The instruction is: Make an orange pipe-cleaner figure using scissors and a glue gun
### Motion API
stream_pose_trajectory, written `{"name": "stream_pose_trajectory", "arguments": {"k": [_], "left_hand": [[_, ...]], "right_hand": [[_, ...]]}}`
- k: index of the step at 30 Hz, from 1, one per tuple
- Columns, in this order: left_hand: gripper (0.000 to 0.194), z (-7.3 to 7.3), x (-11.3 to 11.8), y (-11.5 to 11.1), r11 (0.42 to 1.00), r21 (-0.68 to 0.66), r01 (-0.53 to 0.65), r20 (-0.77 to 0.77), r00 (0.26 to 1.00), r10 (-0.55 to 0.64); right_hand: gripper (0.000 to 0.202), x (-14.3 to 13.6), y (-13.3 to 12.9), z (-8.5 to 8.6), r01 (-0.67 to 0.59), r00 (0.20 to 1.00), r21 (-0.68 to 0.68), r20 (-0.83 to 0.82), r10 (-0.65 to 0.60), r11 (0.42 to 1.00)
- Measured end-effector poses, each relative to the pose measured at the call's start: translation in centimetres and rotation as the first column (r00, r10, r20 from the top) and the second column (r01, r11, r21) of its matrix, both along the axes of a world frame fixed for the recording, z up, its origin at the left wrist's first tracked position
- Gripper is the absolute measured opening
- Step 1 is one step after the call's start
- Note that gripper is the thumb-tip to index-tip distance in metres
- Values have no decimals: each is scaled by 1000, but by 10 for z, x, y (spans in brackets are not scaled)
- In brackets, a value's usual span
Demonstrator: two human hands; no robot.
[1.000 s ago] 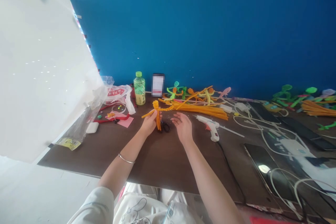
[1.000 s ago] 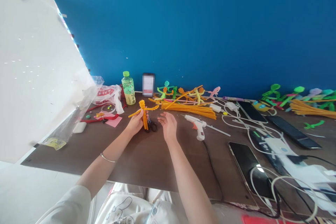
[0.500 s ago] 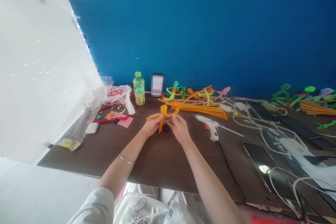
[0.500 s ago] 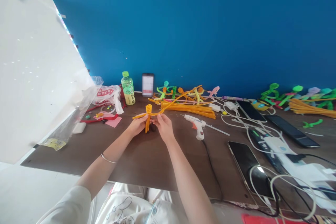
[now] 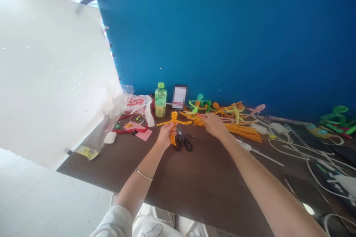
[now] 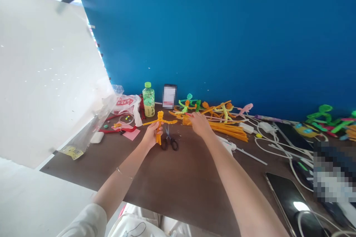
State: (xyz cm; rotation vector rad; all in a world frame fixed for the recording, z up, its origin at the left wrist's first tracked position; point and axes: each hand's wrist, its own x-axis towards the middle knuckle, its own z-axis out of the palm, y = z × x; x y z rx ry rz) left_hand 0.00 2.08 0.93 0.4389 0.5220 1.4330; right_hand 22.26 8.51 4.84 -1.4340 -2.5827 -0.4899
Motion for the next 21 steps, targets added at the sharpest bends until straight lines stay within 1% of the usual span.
{"name": "stream_pose_trajectory", "arguments": {"k": [2,3,5,7,9,12,15,18,19,21], "left_hand": [[19,-1,-1,1,1000,8,1,6,1000,-1],[18,-1,-2,1,1000,12,0,6,1000,0],[17,-1,-2,2,1000,24,13,8,1000,-13],[15,-1,-2,1,998,44,41,22,999,-42],[15,0,-1,1,996,55,63,37,997,-66],[16,-1,-1,1,997,40,63,42,997,-64],[18,-1,-1,1,998,27,52,23,998,-53],[19,0,0,-1,998,31,51,-5,999,-50],[19,0,0,-1,998,34,52,-16,999,-52],[20,1,1,-2,998,36,58,-37,998,-56]], "right_hand": [[29,1,6,0,-100,978,-9,181,100,995],[28,1,9,-1,-135,962,-5,239,132,991],[26,1,11,-4,-163,937,10,314,152,987],[26,0,11,-6,-171,925,39,350,147,984],[28,1,11,-7,-206,920,80,356,165,975],[37,3,10,0,-251,936,155,292,198,956],[44,3,9,19,-214,967,219,184,176,952],[46,-3,2,47,-137,990,289,59,125,948],[43,-8,-2,57,-117,993,290,21,116,950],[40,-20,-14,75,-107,993,247,-24,116,963]]}}
